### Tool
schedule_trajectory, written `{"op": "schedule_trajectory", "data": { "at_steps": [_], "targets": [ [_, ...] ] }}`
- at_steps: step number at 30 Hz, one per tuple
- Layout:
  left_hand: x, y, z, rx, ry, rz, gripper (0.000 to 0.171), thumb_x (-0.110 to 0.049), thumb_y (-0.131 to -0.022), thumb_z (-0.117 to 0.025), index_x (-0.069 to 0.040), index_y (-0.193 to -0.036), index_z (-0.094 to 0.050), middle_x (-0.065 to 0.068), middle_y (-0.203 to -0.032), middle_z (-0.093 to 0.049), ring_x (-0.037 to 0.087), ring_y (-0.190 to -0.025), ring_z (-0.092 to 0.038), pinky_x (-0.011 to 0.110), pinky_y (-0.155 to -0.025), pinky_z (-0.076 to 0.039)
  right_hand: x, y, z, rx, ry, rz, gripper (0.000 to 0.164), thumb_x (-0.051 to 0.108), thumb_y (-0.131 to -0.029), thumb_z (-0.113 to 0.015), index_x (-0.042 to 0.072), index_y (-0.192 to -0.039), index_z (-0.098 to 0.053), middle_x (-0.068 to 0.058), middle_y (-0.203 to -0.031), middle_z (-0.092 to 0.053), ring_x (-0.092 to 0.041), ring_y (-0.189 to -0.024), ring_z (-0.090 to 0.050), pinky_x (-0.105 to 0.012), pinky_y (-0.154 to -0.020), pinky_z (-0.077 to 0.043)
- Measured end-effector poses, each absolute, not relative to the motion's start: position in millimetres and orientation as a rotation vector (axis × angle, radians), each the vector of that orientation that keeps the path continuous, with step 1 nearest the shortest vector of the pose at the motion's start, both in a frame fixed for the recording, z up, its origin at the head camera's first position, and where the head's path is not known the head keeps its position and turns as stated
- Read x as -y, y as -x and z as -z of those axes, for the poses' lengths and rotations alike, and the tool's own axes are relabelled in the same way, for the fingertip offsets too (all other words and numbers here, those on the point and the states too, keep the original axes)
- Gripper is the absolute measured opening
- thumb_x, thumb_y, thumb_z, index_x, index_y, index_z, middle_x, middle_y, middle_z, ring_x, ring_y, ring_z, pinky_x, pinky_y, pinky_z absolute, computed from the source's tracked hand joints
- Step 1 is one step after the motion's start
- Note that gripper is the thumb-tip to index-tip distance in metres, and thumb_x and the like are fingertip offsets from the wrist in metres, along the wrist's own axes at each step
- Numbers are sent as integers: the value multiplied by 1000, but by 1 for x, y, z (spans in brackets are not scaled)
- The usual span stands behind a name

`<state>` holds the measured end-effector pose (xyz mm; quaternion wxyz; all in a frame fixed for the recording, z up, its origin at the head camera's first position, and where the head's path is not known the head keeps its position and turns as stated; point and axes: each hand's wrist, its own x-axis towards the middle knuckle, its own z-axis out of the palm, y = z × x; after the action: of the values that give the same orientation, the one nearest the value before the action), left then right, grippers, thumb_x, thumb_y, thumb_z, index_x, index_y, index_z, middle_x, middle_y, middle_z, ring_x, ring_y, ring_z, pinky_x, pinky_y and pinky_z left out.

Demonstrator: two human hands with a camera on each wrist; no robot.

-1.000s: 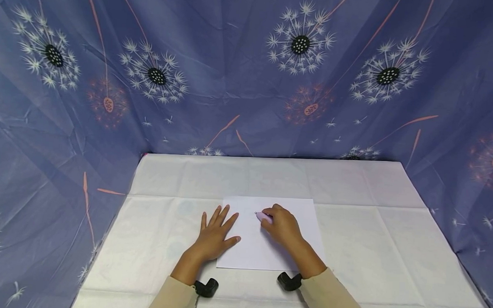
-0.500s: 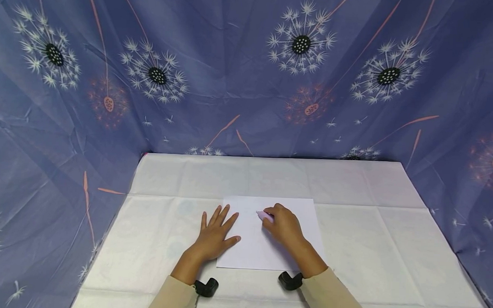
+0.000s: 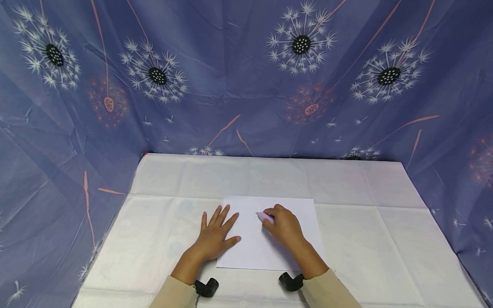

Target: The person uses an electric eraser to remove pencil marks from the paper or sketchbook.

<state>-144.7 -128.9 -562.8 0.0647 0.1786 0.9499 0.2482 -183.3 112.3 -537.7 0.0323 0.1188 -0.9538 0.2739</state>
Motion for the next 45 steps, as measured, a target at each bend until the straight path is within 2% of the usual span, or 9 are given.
{"op": "schedule_trajectory", "data": {
  "at_steps": [6, 14, 25, 30, 39, 45],
  "targets": [
    [129, 144, 563, -2867, -551, -772, 69, -45, -98, -61, -15, -157, -40, 18, -169, -20, 44, -157, -12, 75, -118, 1, -112, 183, 536, 2951, -325, -844, 21, 24, -87, -78, 11, -104, -81, 0, -85, -68, -17, -75, -64, -37, -71, -52],
    [130, 143, 564, -2875, -581, -819, 69, -43, -98, -62, -13, -156, -40, 20, -168, -21, 46, -156, -13, 76, -116, 2, -110, 183, 537, 2955, -338, -883, 20, 25, -87, -78, 12, -103, -81, 0, -84, -66, -14, -71, -59, -35, -68, -49],
    [129, 143, 561, -2863, -546, -739, 68, -47, -99, -59, -16, -157, -39, 16, -169, -19, 42, -158, -11, 74, -118, -1, -105, 183, 538, 2953, -358, -863, 21, 20, -86, -77, 11, -105, -80, 0, -84, -67, -13, -70, -60, -34, -67, -50],
    [130, 144, 562, -2861, -549, -727, 70, -47, -99, -59, -16, -157, -38, 16, -170, -18, 42, -157, -11, 74, -118, -1, -107, 183, 538, 2941, -341, -863, 20, 22, -88, -78, 11, -104, -80, -1, -84, -66, -16, -71, -62, -36, -68, -51],
    [129, 144, 562, -2863, -545, -743, 68, -47, -100, -58, -16, -157, -39, 17, -169, -20, 42, -158, -11, 74, -118, -1, -107, 183, 539, 2937, -373, -869, 20, 20, -86, -78, 10, -104, -81, -1, -84, -67, -13, -69, -58, -33, -65, -49],
    [130, 143, 561, -2871, -575, -788, 68, -44, -99, -61, -13, -156, -40, 20, -168, -21, 46, -156, -13, 76, -117, 0, -108, 183, 539, 2923, -368, -858, 20, 20, -86, -79, 10, -103, -80, -1, -83, -67, -14, -69, -59, -34, -67, -50]
  ]
}}
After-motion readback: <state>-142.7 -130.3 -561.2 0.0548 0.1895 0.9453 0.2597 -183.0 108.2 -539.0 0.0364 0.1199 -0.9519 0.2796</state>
